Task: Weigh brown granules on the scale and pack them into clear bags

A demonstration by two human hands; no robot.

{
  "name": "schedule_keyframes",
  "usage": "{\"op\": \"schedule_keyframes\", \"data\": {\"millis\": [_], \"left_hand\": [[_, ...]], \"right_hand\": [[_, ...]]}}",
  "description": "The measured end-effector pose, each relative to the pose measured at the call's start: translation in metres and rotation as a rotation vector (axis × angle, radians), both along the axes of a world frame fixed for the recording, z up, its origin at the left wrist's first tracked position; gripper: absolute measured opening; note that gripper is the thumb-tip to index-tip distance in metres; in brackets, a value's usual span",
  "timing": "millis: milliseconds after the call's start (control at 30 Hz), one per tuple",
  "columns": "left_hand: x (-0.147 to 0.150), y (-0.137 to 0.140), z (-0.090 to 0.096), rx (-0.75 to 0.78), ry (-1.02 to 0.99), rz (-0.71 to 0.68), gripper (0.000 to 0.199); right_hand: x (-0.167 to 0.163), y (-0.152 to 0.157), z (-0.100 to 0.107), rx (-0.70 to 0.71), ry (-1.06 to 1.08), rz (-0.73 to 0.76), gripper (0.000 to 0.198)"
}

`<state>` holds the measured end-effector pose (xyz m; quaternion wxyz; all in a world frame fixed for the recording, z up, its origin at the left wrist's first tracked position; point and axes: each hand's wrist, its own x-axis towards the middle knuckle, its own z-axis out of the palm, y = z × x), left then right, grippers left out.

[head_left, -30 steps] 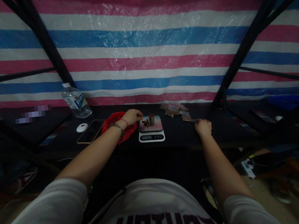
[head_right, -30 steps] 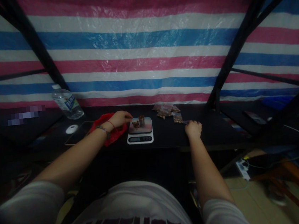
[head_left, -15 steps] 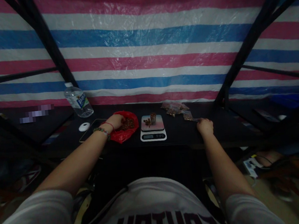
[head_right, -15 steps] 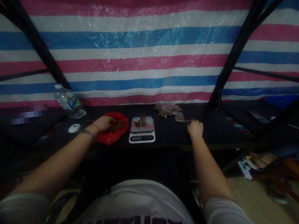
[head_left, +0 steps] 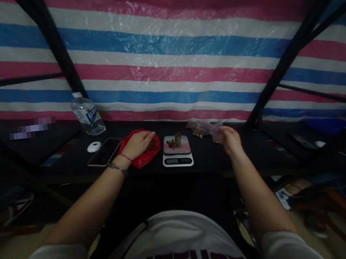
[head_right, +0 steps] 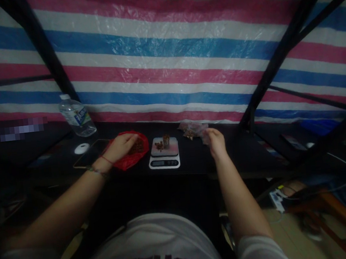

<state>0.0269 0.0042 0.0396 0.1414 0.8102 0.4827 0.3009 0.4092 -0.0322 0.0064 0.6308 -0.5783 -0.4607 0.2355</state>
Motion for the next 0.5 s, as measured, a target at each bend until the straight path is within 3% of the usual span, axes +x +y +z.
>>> {"op": "schedule_keyframes", "data": {"millis": [100,233,400,500], "left_hand": [[0.021,-0.019,-0.002,-0.143,-0.283,-0.192,0.052],[0.032,-0.037,-0.003,-0.346,-0.426,-0.361,0.045],[0.015,-0.044,-0.003,-0.413,-0.541,-0.311,0.033],[0.008,-0.041,-0.01,-0.451,-0.596,-0.222,0.029]], "right_hand": [[-0.072,-0.01,0.022,-0.072,0.363,0.47,0.029],[-0.145,-0.022,0.034,-0.185,0.421,0.692,0.029],[-0.178,-0.015,0.025,-0.262,0.257,0.759,0.027],[-0.177,-0.013,0.017,-0.091,0.061,0.515,0.031]]}}
